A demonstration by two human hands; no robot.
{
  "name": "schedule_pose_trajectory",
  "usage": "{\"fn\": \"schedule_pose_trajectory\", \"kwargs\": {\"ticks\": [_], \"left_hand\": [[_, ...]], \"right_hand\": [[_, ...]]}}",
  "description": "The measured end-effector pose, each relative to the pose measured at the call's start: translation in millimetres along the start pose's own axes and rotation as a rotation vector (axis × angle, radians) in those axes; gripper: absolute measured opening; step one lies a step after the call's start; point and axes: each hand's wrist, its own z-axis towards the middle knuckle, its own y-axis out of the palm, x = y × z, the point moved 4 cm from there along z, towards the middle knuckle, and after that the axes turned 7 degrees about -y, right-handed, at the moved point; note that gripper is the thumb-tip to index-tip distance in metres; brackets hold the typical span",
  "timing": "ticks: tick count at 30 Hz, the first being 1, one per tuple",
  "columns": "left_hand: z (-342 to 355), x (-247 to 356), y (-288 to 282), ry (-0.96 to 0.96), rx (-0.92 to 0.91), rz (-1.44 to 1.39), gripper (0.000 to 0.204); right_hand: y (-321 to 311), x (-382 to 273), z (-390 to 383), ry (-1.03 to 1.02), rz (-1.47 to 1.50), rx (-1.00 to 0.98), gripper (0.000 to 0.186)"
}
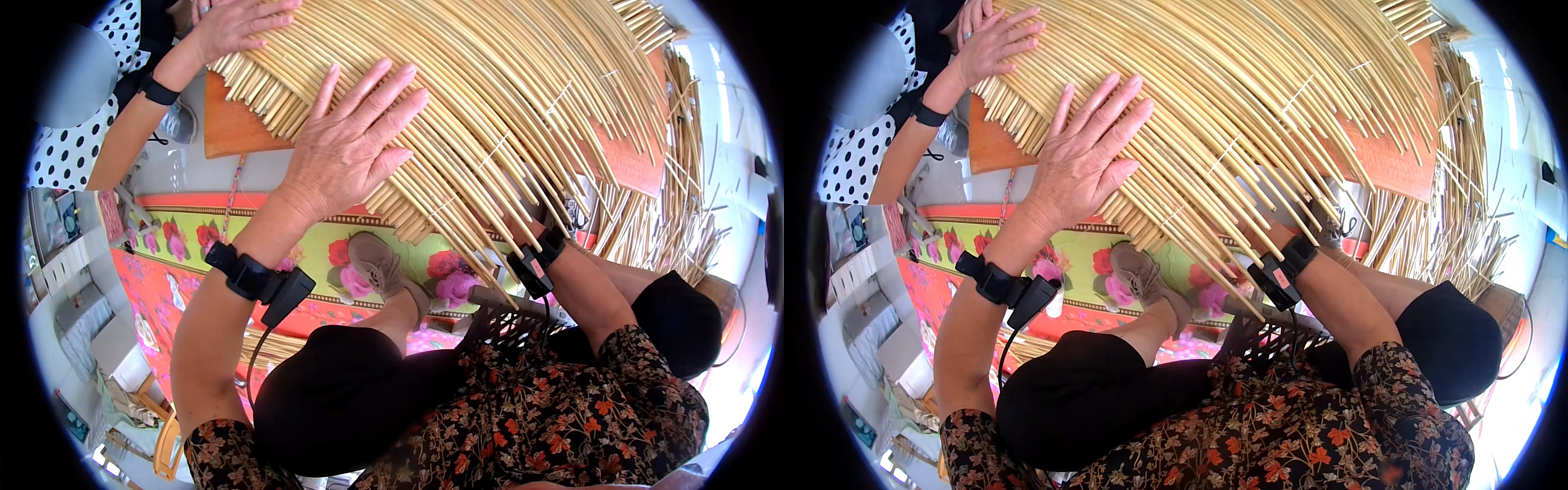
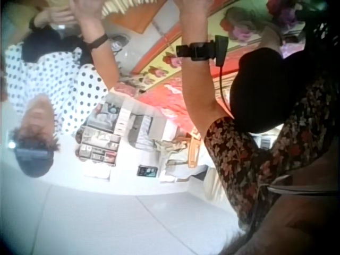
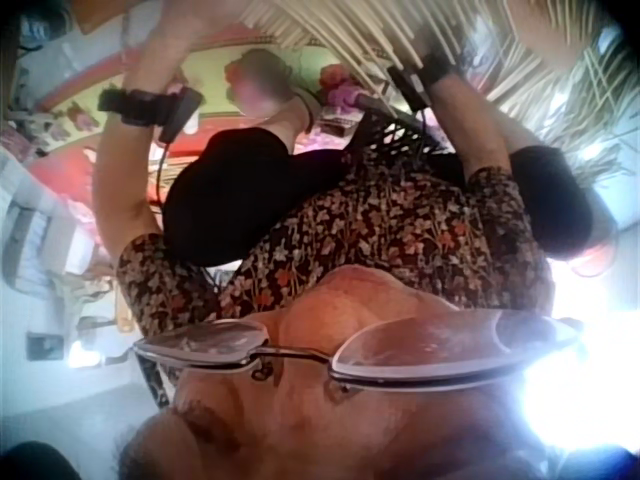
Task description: The person weaves thin bamboo strips into a large mat using white thread to secure the structure. They repeatedly align the strips and tie them together while seated on the floor.
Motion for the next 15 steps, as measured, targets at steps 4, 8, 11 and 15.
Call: {"fn": "schedule_pose_trajectory", "kwargs": {"ticks": [4, 8, 11, 15], "left_hand": [[0.7, 0.1, -1.2, -0.004, -0.007, -0.008, 0.065], [-0.4, -0.1, -0.1, -0.006, -0.012, 0.009, 0.066], [0.4, -0.6, 1.0, 0.000, -0.016, 0.002, 0.066], [2.0, 0.3, -1.1, 0.001, -0.038, 0.006, 0.065]], "right_hand": [[-1.0, -0.6, -0.2, 0.008, 0.002, -0.004, 0.025], [-0.3, -1.3, 0.3, 0.008, 0.008, -0.011, 0.025], [-1.9, -1.8, 0.2, 0.011, 0.008, -0.013, 0.026], [-2.1, -2.2, -1.1, 0.017, 0.010, -0.012, 0.027]]}}
